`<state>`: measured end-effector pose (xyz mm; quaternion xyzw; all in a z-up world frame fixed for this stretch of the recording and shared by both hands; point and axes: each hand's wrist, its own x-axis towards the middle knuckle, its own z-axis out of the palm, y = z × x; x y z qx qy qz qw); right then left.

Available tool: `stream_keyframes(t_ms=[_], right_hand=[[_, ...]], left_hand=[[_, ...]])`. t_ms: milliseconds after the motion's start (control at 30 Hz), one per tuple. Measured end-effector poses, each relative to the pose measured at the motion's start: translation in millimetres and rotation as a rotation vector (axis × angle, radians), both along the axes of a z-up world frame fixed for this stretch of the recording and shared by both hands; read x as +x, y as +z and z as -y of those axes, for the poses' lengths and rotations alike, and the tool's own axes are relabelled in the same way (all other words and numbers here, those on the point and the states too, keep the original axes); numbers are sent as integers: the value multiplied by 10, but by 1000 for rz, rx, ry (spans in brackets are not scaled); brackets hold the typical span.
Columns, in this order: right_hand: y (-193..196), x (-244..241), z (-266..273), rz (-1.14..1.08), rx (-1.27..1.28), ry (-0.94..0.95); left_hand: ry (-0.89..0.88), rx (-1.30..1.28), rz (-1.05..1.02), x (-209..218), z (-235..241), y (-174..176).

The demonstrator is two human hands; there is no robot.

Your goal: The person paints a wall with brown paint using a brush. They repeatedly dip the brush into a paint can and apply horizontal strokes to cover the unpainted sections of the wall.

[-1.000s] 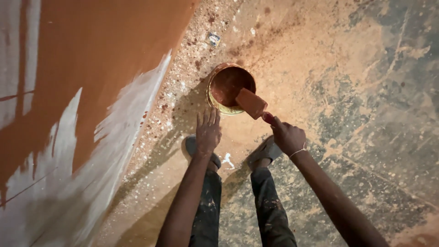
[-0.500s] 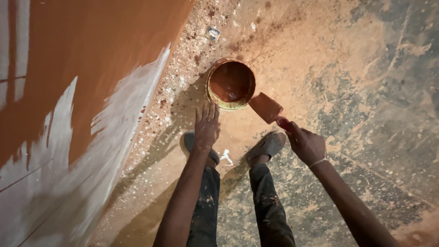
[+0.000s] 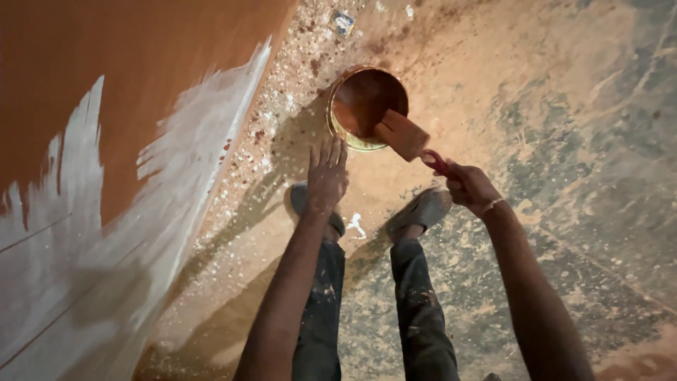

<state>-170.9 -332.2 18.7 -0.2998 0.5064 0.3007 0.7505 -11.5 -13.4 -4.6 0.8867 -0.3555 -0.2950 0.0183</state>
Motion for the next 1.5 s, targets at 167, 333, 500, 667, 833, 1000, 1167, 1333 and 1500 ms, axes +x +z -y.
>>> stream_keyframes(t_ms=[167, 333, 500, 667, 833, 1000, 1167, 1333, 1500], right_hand=[[270, -181, 172, -40, -209, 33], [604, -232, 106, -38, -417, 121], [677, -137, -137, 365, -1068, 560], [414, -7, -245, 479, -1493, 1073], [451, -302, -83, 398, -1491, 1079], [914, -525, 59, 309, -1412, 823], [1808, -386, 107, 486, -1100, 382], [3335, 155, -92, 497, -626, 81], [5226, 813, -187, 706, -344, 85]], left_hand=[[-34, 23, 55, 27, 41, -3], [-47, 18, 36, 18, -8, -4], [-42, 28, 7, 12, -8, -18], [-33, 14, 66, -11, -6, -91], [8, 11, 69, -42, 26, -62], [241, -190, 52, 111, 236, 711], [437, -417, 189, 204, 511, 2316], [573, -579, 401, 333, 633, 3991], [636, -682, 634, 383, 694, 5484]])
